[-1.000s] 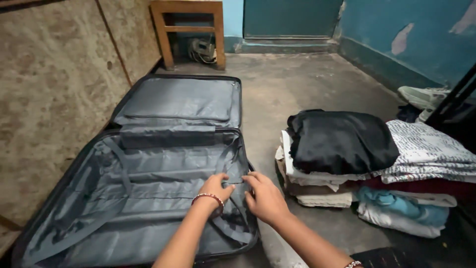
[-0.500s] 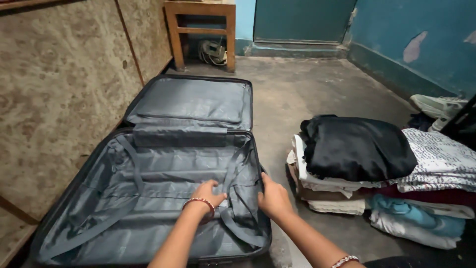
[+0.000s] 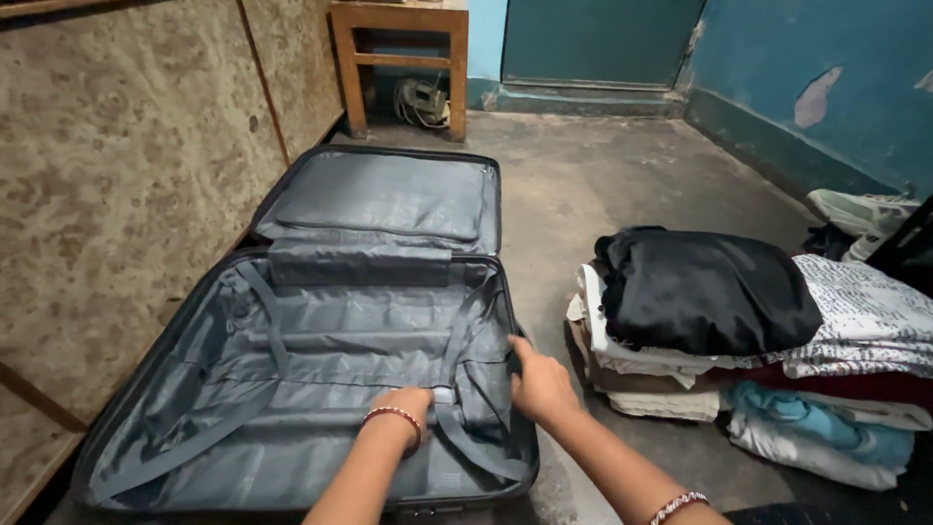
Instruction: The person folds and places various clothing items into an open suitcase. They handle shirts, pants, and other garments, arranging them neatly inside the suitcase compartments.
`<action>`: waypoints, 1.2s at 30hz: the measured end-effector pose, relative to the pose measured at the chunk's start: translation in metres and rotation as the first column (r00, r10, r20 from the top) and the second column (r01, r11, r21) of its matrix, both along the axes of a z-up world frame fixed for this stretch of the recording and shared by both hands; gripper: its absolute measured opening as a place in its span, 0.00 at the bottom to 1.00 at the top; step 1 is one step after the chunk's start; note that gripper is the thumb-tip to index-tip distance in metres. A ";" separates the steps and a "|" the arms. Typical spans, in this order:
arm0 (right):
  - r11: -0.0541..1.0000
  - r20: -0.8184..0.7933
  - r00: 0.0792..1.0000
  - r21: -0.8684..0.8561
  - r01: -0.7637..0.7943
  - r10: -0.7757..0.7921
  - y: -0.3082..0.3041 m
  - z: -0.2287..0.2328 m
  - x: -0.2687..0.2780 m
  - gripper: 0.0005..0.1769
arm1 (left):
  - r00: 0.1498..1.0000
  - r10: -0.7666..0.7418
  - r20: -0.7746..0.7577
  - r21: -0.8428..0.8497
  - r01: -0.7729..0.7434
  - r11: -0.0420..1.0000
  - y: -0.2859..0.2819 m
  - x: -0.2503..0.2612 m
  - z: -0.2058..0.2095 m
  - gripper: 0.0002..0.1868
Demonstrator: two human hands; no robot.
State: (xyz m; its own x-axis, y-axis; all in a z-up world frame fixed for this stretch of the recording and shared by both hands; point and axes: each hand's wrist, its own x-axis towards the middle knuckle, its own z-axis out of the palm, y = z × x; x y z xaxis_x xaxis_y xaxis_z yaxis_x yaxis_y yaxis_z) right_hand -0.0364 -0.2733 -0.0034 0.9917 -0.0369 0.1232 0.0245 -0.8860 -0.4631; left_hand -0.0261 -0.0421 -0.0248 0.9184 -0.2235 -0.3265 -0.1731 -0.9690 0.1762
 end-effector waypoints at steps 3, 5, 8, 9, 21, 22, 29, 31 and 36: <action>1.000 0.055 0.998 0.018 -0.019 0.018 0.000 0.000 -0.009 0.25 | 0.996 0.074 -0.053 -0.117 -0.080 0.990 0.000 0.004 -0.002 0.26; 0.999 0.073 0.997 0.037 -0.028 0.025 0.001 0.000 -0.016 0.23 | 0.993 0.098 -0.067 -0.191 -0.110 0.975 -0.001 0.007 -0.003 0.26; 0.998 0.084 0.995 0.037 -0.052 0.049 0.002 0.005 -0.028 0.20 | 0.996 0.082 -0.032 -0.228 -0.087 0.970 -0.007 0.011 -0.002 0.26; 0.997 0.099 0.993 0.032 -0.068 0.065 0.002 0.007 -0.032 0.19 | 0.997 0.075 -0.025 -0.217 -0.078 0.973 -0.011 0.010 -0.001 0.26; 0.972 0.249 0.944 0.026 -0.232 0.218 -0.003 0.022 -0.055 0.20 | 0.999 0.011 -0.041 -0.122 -0.016 0.992 -0.022 -0.010 0.011 0.29; 0.956 0.343 0.897 -0.007 -0.293 0.278 -0.003 0.023 -0.057 0.20 | 0.998 0.015 -0.053 -0.122 -0.022 0.992 -0.022 -0.008 0.009 0.30; 0.883 0.151 0.879 0.063 -0.465 0.452 0.012 0.032 -0.063 0.23 | 0.982 0.074 0.174 -0.435 0.009 0.900 -0.025 0.013 -0.005 0.26; 0.835 -0.080 0.839 0.190 -0.516 0.538 0.015 0.036 -0.068 0.24 | 0.984 0.007 0.180 -0.466 0.079 0.881 -0.023 0.016 -0.005 0.23; 0.755 0.051 0.770 0.167 -0.634 0.636 0.025 0.027 -0.079 0.25 | 0.980 0.009 0.199 -0.519 0.098 0.849 -0.017 0.009 -0.003 0.22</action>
State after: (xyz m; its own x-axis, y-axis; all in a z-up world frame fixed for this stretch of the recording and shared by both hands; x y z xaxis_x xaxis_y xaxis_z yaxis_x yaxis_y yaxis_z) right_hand -0.1153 -0.2480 0.0237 0.7955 0.5828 0.1656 0.5494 -0.5787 -0.6027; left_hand -0.0169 -0.0594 -0.0279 0.9349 -0.3538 0.0275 -0.2950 -0.7316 0.6146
